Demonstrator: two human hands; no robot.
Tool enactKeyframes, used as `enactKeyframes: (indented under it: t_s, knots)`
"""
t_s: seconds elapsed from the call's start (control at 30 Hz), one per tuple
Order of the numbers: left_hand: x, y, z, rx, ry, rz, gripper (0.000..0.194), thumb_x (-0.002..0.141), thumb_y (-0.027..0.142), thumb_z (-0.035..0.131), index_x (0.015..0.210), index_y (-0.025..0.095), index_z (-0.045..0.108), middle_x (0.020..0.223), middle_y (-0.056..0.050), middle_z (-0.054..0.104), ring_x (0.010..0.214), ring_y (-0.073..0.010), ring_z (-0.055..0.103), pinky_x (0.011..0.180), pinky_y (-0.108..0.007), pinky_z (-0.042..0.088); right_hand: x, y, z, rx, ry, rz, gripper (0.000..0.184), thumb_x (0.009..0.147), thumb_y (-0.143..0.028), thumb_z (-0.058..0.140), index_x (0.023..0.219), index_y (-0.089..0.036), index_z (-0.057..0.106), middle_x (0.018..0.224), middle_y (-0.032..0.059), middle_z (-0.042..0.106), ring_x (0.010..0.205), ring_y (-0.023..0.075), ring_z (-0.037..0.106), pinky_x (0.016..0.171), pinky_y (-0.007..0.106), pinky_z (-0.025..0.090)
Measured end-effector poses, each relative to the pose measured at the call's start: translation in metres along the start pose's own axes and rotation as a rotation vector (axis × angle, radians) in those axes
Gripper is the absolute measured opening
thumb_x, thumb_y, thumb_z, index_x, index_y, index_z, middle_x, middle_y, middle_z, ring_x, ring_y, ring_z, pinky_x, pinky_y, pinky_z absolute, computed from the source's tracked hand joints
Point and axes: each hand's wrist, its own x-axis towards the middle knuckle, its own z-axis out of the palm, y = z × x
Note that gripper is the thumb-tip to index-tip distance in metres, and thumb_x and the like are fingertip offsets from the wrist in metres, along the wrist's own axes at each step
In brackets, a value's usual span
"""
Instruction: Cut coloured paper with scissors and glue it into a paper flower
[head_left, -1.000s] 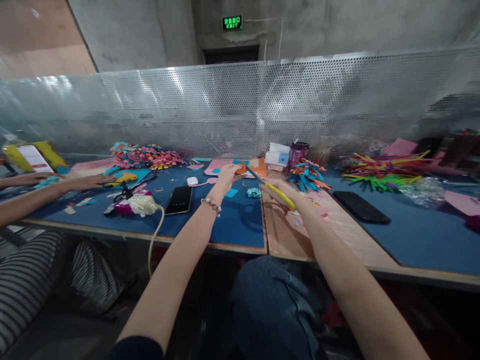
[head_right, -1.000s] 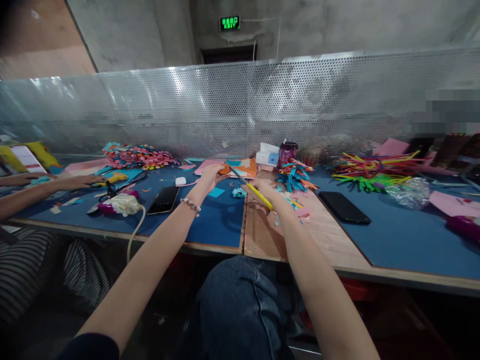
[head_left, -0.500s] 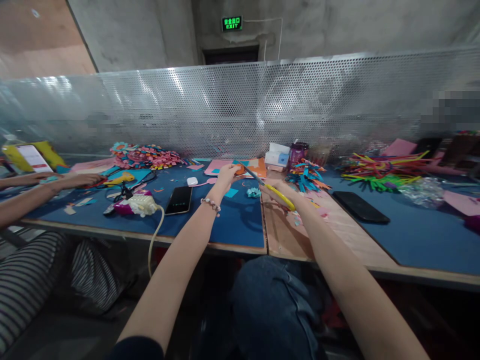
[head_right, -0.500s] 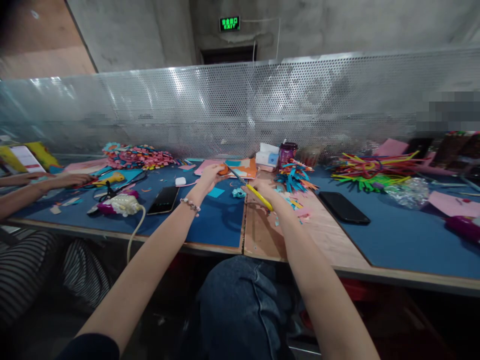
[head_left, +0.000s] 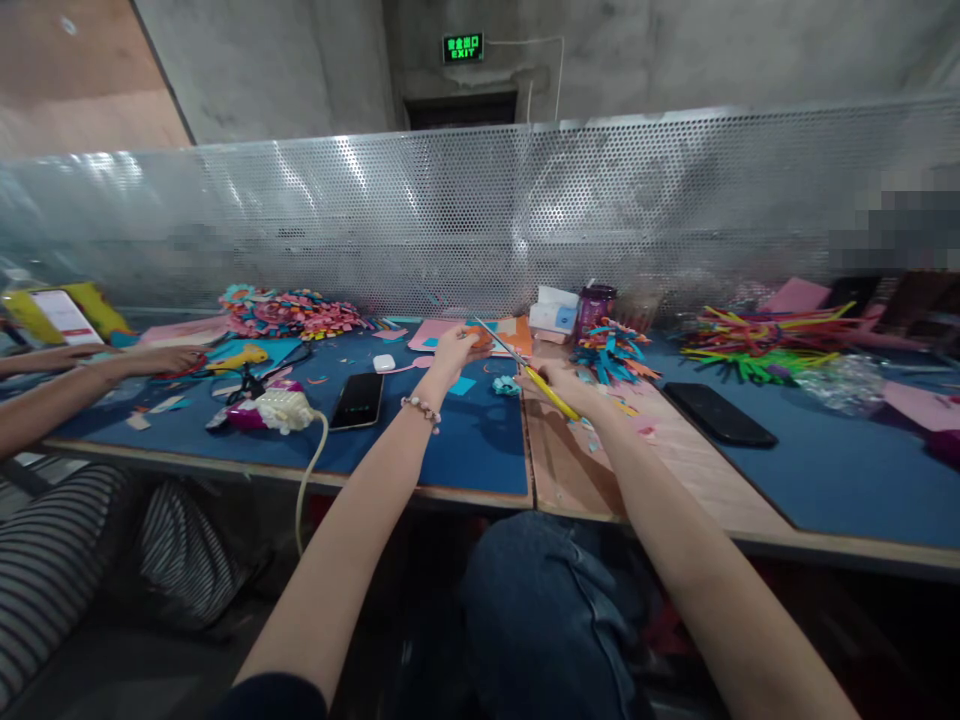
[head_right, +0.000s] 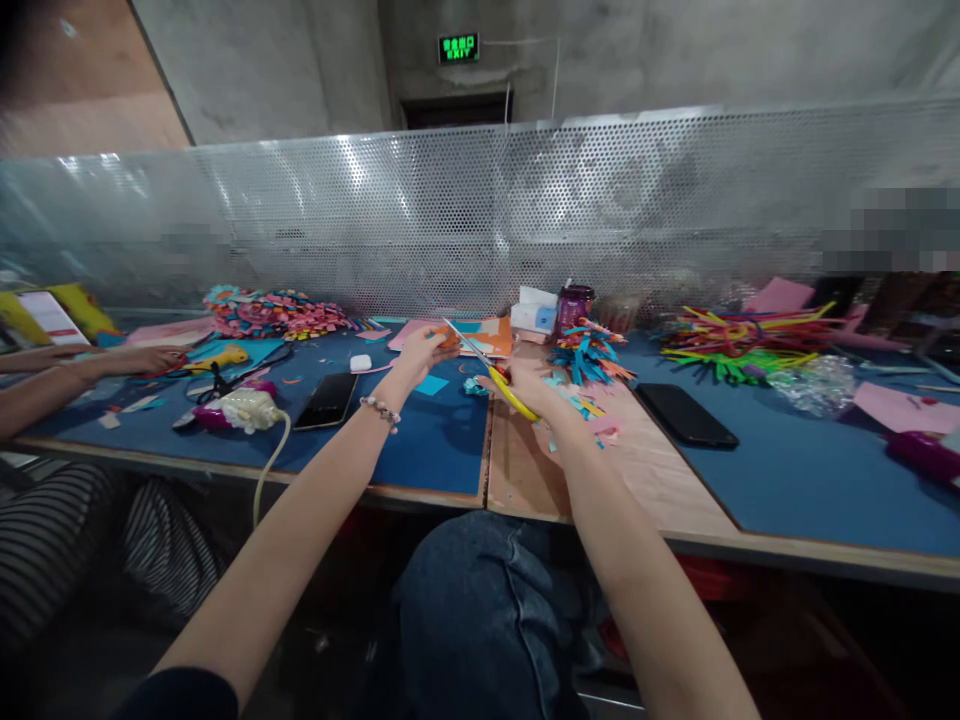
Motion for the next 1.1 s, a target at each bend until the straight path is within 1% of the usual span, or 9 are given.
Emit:
enactKeyframes:
  t_s: [0.07,0.13,0.23,0.37,0.57,0.7,0.83,1.0,1.1]
  knots:
    - [-0.001,0.001,0.001,0.013,-0.014,-0.005,0.010,0.077,0.014,0.059,0.087,0.012,0.057,0.085,-0.010,0.068,0.074,-0.0181,0.068,0.077,-0.038,0.054,-0.001,-0.002,0.000,0.018,0.006,0.013,0.053,0.073,-0.070,0.050,0.062,-0.020,0.039,0.050,-0.0044,0.038,0.047,0.0087,0.037,0.046,0.022,0.026]
    - [-0.001,0.002,0.000,0.031,-0.013,-0.009,0.013,0.076,0.017,0.061,0.088,0.013,0.058,0.089,-0.011,0.068,0.077,-0.0195,0.068,0.075,-0.037,0.055,0.000,-0.002,0.000,0.038,0.022,-0.004,0.052,0.075,-0.069,0.048,0.062,-0.019,0.039,0.052,-0.0042,0.038,0.048,0.0089,0.037,0.047,0.022,0.027]
    - [0.000,0.001,-0.001,0.045,-0.002,-0.012,0.015,0.075,0.020,0.063,0.089,0.013,0.059,0.091,-0.012,0.068,0.080,-0.0199,0.068,0.075,-0.037,0.055,0.004,0.001,0.000,0.044,0.024,-0.033,0.052,0.079,-0.067,0.040,0.062,-0.019,0.041,0.053,-0.0037,0.036,0.050,0.0088,0.036,0.047,0.023,0.026]
    - [0.002,0.000,-0.002,0.017,0.011,-0.014,0.012,0.075,0.019,0.062,0.085,0.012,0.061,0.093,-0.012,0.068,0.085,-0.0191,0.066,0.077,-0.037,0.055,0.007,0.006,0.001,0.056,0.011,-0.083,0.053,0.083,-0.067,0.033,0.064,-0.019,0.043,0.056,-0.0035,0.038,0.049,0.0078,0.032,0.046,0.023,0.023]
    - [0.004,0.000,0.000,-0.051,0.041,-0.016,0.011,0.072,0.018,0.065,0.080,0.010,0.063,0.093,-0.013,0.067,0.084,-0.0192,0.065,0.078,-0.038,0.055,0.008,0.009,0.003,0.027,0.039,-0.082,0.055,0.081,-0.069,0.035,0.059,-0.019,0.039,0.051,-0.0038,0.031,0.048,0.0080,0.030,0.045,0.023,0.021]
    - [0.004,0.000,0.000,-0.061,0.059,-0.035,0.012,0.070,0.018,0.066,0.078,0.009,0.064,0.091,-0.014,0.067,0.084,-0.0200,0.065,0.076,-0.037,0.055,0.009,0.011,0.004,0.042,0.026,-0.085,0.055,0.081,-0.069,0.035,0.059,-0.018,0.042,0.051,-0.0033,0.034,0.048,0.0081,0.031,0.046,0.024,0.022]
    - [0.004,0.000,-0.001,-0.082,0.068,-0.047,0.014,0.069,0.018,0.066,0.080,0.010,0.065,0.090,-0.013,0.068,0.085,-0.0205,0.065,0.075,-0.035,0.055,0.010,0.012,0.004,0.036,0.022,-0.050,0.056,0.078,-0.070,0.037,0.059,-0.018,0.045,0.052,-0.0027,0.038,0.048,0.0084,0.033,0.047,0.024,0.023]
    - [0.004,0.000,-0.002,-0.093,0.081,-0.085,0.017,0.068,0.019,0.067,0.082,0.011,0.066,0.093,-0.013,0.068,0.085,-0.0206,0.065,0.073,-0.034,0.055,0.009,0.010,0.003,0.013,-0.001,-0.053,0.055,0.078,-0.070,0.038,0.058,-0.019,0.043,0.052,-0.0024,0.039,0.049,0.0091,0.035,0.048,0.024,0.025]
    - [0.005,0.001,-0.002,-0.104,0.089,-0.101,0.017,0.067,0.019,0.067,0.083,0.011,0.066,0.093,-0.013,0.068,0.085,-0.0201,0.065,0.073,-0.034,0.054,0.009,0.008,0.002,-0.008,-0.009,-0.023,0.056,0.078,-0.070,0.037,0.057,-0.018,0.042,0.052,-0.0021,0.039,0.049,0.0095,0.036,0.049,0.024,0.025]
